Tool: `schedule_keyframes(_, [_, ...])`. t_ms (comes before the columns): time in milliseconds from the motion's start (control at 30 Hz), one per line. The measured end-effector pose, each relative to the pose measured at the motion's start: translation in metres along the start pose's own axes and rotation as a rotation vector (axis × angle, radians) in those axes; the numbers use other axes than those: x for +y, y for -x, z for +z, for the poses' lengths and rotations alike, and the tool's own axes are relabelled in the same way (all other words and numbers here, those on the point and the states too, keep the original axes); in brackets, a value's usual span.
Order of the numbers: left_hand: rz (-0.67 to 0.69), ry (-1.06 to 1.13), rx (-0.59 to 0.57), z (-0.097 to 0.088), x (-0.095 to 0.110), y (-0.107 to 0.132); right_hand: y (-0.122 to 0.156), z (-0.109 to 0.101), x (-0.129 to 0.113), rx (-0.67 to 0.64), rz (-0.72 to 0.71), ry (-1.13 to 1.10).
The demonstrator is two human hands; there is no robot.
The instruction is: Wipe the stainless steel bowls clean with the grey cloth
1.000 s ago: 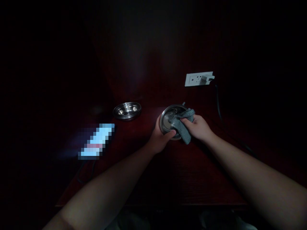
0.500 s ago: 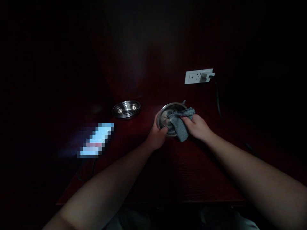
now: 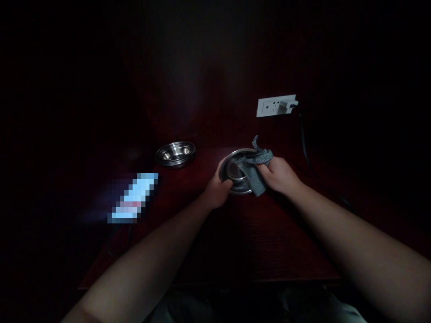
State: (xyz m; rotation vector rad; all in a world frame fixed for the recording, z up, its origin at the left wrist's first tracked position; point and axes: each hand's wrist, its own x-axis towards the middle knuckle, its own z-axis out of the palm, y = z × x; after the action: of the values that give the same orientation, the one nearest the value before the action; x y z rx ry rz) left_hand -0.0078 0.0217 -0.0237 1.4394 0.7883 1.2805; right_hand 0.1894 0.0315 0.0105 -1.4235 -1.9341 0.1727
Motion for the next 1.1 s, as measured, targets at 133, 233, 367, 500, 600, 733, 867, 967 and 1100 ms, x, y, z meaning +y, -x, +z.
schedule_keyframes(133, [0.012, -0.022, -0.047, 0.000, 0.003, 0.000, -0.001, -0.003, 0.000, -0.012, -0.021, 0.061])
schedule_keyframes(233, [0.034, -0.043, -0.114, -0.002, 0.003, 0.000, -0.001, -0.006, -0.001, -0.031, -0.054, 0.110])
schedule_keyframes(367, [0.067, -0.069, -0.207, -0.004, 0.001, -0.001, -0.001, -0.010, -0.002, -0.058, -0.086, 0.160])
schedule_keyframes(500, [0.083, -0.073, -0.225, -0.004, -0.003, 0.001, -0.002, -0.011, -0.001, -0.069, -0.107, 0.143])
schedule_keyframes(600, [0.077, -0.010, -0.188, -0.001, -0.004, 0.003, -0.002, -0.008, 0.000, -0.053, -0.109, 0.075])
schedule_keyframes(733, [0.077, 0.077, -0.088, 0.002, -0.003, 0.004, -0.002, -0.003, 0.001, 0.006, -0.057, -0.061])
schedule_keyframes(867, [0.147, 0.060, -0.050, 0.003, -0.003, 0.004, -0.002, 0.002, -0.001, 0.038, -0.031, -0.126])
schedule_keyframes(967, [0.188, 0.022, -0.051, 0.003, -0.003, 0.005, 0.000, 0.005, -0.002, 0.034, -0.020, -0.167])
schedule_keyframes(1100, [0.246, -0.012, -0.076, 0.005, -0.001, 0.007, 0.000, 0.007, -0.002, 0.025, -0.003, -0.206])
